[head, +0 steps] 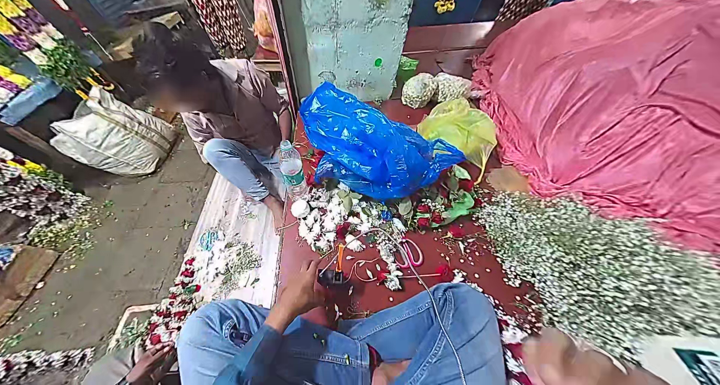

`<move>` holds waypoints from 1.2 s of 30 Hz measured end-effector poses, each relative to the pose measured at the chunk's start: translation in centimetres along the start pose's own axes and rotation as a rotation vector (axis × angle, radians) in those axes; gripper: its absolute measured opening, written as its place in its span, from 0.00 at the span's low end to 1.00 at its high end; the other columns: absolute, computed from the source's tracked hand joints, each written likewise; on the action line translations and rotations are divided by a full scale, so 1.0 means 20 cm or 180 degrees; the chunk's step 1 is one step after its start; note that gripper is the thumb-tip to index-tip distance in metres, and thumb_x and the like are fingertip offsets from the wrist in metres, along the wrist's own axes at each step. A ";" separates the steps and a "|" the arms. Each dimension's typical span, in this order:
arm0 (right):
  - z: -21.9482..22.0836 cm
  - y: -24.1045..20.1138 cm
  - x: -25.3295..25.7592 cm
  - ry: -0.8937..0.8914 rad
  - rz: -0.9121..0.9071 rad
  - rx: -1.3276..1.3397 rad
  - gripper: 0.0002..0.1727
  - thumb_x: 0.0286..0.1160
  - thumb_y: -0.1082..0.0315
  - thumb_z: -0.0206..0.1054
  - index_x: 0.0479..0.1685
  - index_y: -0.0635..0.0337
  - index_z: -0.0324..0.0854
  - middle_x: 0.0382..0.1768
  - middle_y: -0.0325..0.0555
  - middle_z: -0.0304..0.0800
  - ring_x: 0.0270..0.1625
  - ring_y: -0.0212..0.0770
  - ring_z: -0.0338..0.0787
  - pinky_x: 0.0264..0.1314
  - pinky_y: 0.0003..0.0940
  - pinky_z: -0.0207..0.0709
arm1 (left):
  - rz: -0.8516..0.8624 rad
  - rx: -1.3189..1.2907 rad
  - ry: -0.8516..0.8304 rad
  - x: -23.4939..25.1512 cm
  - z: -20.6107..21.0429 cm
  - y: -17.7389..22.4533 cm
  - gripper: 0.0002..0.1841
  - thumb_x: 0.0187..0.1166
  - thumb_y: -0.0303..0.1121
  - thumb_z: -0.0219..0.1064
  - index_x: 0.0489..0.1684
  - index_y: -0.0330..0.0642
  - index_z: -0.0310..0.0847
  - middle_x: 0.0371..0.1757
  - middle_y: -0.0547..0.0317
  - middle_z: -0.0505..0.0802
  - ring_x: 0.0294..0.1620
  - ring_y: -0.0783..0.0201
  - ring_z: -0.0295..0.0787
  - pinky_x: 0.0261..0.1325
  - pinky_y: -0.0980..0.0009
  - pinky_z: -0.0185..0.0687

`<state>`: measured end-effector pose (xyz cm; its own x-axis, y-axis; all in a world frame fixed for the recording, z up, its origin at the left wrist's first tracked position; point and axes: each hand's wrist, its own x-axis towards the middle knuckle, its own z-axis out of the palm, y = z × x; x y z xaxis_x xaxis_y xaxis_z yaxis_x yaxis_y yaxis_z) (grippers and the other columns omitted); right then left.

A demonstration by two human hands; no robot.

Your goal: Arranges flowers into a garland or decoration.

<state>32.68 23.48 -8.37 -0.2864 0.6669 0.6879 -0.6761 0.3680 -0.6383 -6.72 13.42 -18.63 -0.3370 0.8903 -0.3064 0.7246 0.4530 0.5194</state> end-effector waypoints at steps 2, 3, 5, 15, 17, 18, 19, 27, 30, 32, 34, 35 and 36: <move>-0.16 0.13 -0.11 0.0607 0.0383 -0.0577 0.30 0.91 0.40 0.44 0.35 0.40 0.90 0.29 0.31 0.92 0.33 0.32 0.92 0.36 0.30 0.87 | 0.0225 -0.0005 0.0007 0.08 0.05 -0.02 0.49 0.57 0.41 0.85 0.87 0.44 0.66 0.80 0.40 0.78 0.76 0.43 0.80 0.78 0.43 0.75; -0.20 0.18 -0.17 0.0821 0.0636 -0.0716 0.28 0.91 0.43 0.47 0.36 0.42 0.92 0.32 0.34 0.95 0.35 0.33 0.93 0.37 0.30 0.88 | 0.0266 0.0002 0.0081 0.09 0.04 -0.02 0.41 0.61 0.40 0.82 0.82 0.44 0.73 0.72 0.41 0.86 0.71 0.43 0.85 0.75 0.42 0.78; -0.25 0.24 -0.30 0.1230 0.1218 -0.0960 0.21 0.90 0.59 0.52 0.37 0.55 0.91 0.35 0.44 0.97 0.35 0.38 0.95 0.36 0.33 0.90 | 0.0352 0.0034 0.0193 0.08 0.03 -0.02 0.30 0.67 0.38 0.79 0.71 0.41 0.83 0.57 0.38 0.93 0.60 0.39 0.91 0.68 0.37 0.80; -0.17 -0.02 -0.31 -0.1097 0.2058 -0.2181 0.36 0.65 0.60 0.81 0.77 0.62 0.77 0.73 0.51 0.84 0.70 0.41 0.86 0.69 0.38 0.82 | 0.2129 0.0494 0.1070 -0.36 -0.15 0.54 0.27 0.68 0.55 0.71 0.50 0.38 0.91 0.41 0.44 0.96 0.39 0.50 0.96 0.42 0.46 0.89; -0.12 -0.16 -0.22 -0.1507 0.1917 -0.2266 0.54 0.56 0.59 0.86 0.89 0.62 0.63 0.83 0.55 0.71 0.83 0.47 0.74 0.80 0.40 0.74 | 0.2591 0.0352 0.1113 -0.48 -0.14 0.77 0.26 0.71 0.54 0.71 0.51 0.37 0.91 0.42 0.45 0.96 0.41 0.56 0.95 0.44 0.54 0.88; -0.10 -0.24 -0.18 -0.1619 0.1851 -0.2299 0.56 0.53 0.60 0.87 0.89 0.62 0.61 0.84 0.56 0.70 0.84 0.48 0.72 0.82 0.41 0.71 | 0.2818 0.0245 0.1084 -0.54 -0.12 0.88 0.25 0.72 0.53 0.71 0.51 0.37 0.91 0.41 0.46 0.96 0.41 0.59 0.94 0.46 0.58 0.87; -0.08 -0.33 -0.15 -0.1724 0.1887 -0.2324 0.55 0.53 0.61 0.87 0.89 0.62 0.62 0.83 0.56 0.71 0.83 0.48 0.73 0.83 0.41 0.70 | 0.3013 0.0125 0.1017 -0.60 -0.09 0.98 0.24 0.73 0.52 0.72 0.51 0.38 0.91 0.42 0.47 0.96 0.43 0.62 0.94 0.47 0.62 0.88; -0.09 -0.73 -0.18 -0.1796 0.2658 -0.2847 0.34 0.56 0.64 0.85 0.67 0.62 0.80 0.52 0.52 0.92 0.55 0.43 0.91 0.60 0.41 0.83 | 0.3594 -0.0375 0.0456 -0.83 0.33 1.31 0.24 0.75 0.54 0.73 0.47 0.39 0.91 0.41 0.55 0.97 0.44 0.65 0.94 0.48 0.70 0.89; -0.19 -0.74 -0.26 -0.2137 0.2863 -0.2971 0.21 0.57 0.63 0.84 0.46 0.66 0.87 0.31 0.52 0.90 0.36 0.43 0.90 0.42 0.44 0.80 | 0.3591 -0.0630 0.0048 -0.83 0.51 1.32 0.29 0.74 0.60 0.71 0.48 0.38 0.91 0.43 0.56 0.97 0.47 0.67 0.94 0.52 0.70 0.90; -0.31 -0.73 -0.32 -0.2548 0.2925 -0.2850 0.17 0.59 0.64 0.84 0.41 0.67 0.89 0.28 0.53 0.89 0.33 0.46 0.89 0.40 0.47 0.80 | 0.3474 -0.0878 -0.0738 -0.82 0.55 1.28 0.32 0.71 0.61 0.74 0.57 0.38 0.88 0.53 0.55 0.95 0.58 0.67 0.92 0.63 0.70 0.89; -0.43 -0.71 -0.42 -0.2906 0.3082 -0.2541 0.17 0.60 0.70 0.82 0.49 0.64 0.93 0.33 0.54 0.94 0.36 0.48 0.92 0.44 0.51 0.84 | 0.3292 -0.0955 -0.1212 -0.78 0.55 1.18 0.33 0.72 0.60 0.74 0.63 0.39 0.86 0.63 0.53 0.92 0.68 0.64 0.88 0.69 0.65 0.87; -0.48 -0.70 -0.48 -0.3057 0.3225 -0.2428 0.17 0.60 0.71 0.80 0.50 0.64 0.93 0.34 0.54 0.94 0.37 0.49 0.93 0.45 0.53 0.83 | 0.3145 -0.0903 -0.1239 -0.75 0.54 1.11 0.32 0.73 0.60 0.73 0.64 0.40 0.86 0.66 0.53 0.91 0.70 0.62 0.87 0.68 0.61 0.87; -0.52 -0.68 -0.55 -0.3240 0.3432 -0.2377 0.17 0.60 0.73 0.80 0.51 0.64 0.92 0.38 0.56 0.94 0.41 0.52 0.93 0.50 0.56 0.82 | 0.2938 -0.0847 -0.1202 -0.72 0.52 1.03 0.31 0.75 0.58 0.72 0.64 0.41 0.87 0.68 0.54 0.90 0.71 0.61 0.87 0.67 0.58 0.87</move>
<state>52.01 17.81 -10.89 -0.8766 0.2465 -0.4133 0.4812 0.4580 -0.7474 19.41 9.35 -11.85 0.5270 0.8446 0.0945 0.4333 -0.3627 0.8250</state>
